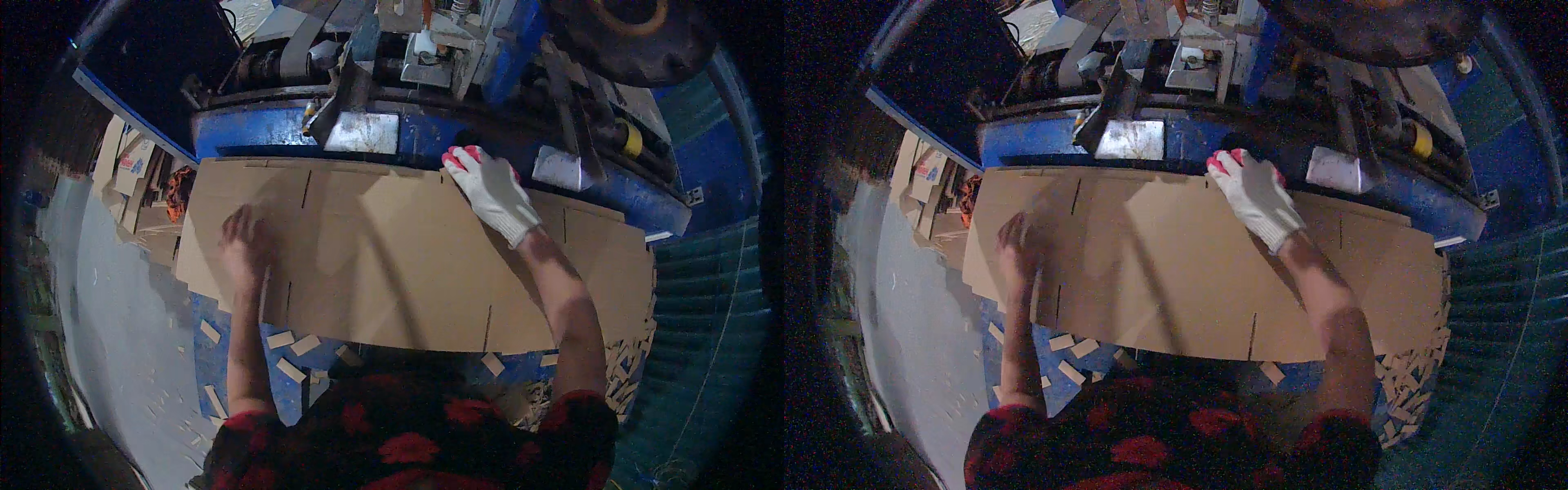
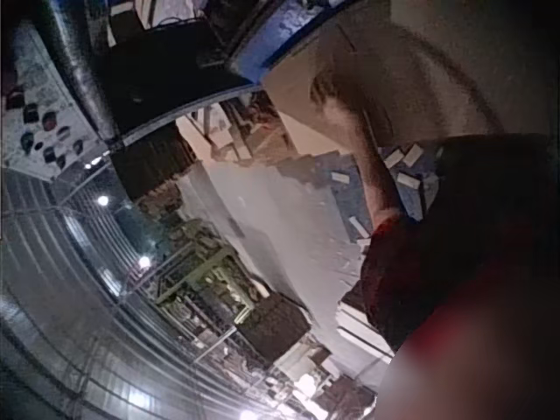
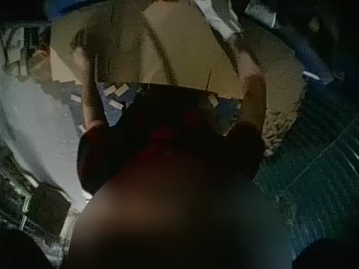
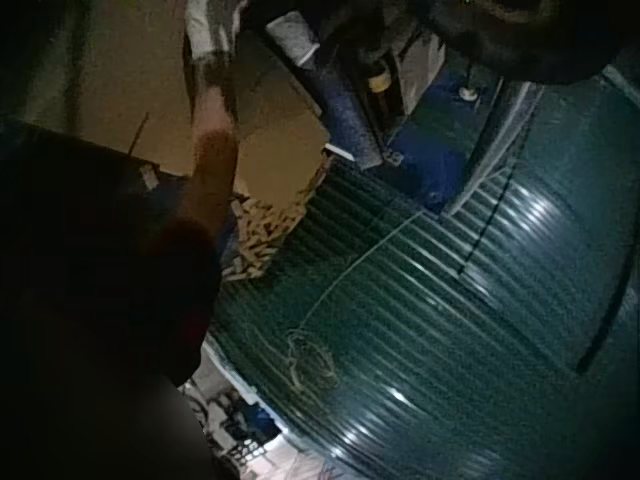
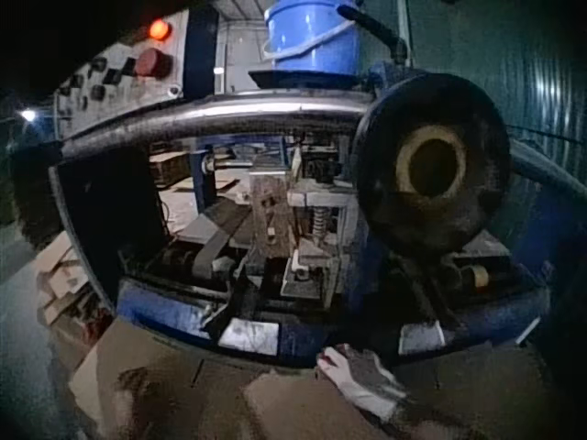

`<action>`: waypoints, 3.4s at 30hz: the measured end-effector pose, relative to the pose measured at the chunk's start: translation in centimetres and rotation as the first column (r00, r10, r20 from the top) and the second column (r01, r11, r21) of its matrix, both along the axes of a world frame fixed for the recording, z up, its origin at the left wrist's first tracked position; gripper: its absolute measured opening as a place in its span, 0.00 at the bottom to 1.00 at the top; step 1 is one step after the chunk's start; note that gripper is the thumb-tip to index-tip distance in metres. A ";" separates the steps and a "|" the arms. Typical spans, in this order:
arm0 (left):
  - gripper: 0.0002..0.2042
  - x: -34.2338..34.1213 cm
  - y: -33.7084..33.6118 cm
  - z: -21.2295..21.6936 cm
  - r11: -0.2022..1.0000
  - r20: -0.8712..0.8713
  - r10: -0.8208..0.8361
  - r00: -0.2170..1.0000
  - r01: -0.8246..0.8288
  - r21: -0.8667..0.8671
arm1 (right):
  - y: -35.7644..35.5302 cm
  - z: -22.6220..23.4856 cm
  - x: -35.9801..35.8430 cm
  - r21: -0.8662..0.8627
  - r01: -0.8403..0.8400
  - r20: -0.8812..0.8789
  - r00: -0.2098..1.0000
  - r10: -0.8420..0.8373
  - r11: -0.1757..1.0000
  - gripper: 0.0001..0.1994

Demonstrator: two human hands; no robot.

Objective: The person folds flat cardboard sheets into box shapes using a blue machine. They repeatedly place sheets onto the machine, fold the flaps, and remove the formed boxes, stacking them nearby.

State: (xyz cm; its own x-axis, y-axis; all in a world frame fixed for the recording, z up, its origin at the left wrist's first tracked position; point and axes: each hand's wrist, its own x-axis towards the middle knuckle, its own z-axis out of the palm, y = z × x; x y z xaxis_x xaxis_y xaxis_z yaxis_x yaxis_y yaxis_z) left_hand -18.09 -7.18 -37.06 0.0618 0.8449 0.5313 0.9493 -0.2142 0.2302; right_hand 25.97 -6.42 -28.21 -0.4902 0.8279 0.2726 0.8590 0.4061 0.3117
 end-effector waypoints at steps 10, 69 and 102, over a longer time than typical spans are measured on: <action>0.40 -8.6 -8.6 -2.2 0.721 -0.056 0.553 0.831 -0.512 -0.467 | 2.9 0.6 -1.1 0.016 0.215 0.293 0.933 -0.210 0.976 0.05; 0.26 6.1 -14.2 2.9 0.781 -0.189 -0.607 0.772 0.534 -0.324 | -29.2 -6.1 0.3 0.200 0.296 -0.111 0.954 -0.278 0.934 0.25; 0.32 19.4 13.8 4.3 0.953 -0.330 -0.221 0.918 0.275 0.126 | 2.2 -1.3 11.8 0.047 0.443 0.045 0.894 -0.445 0.895 0.27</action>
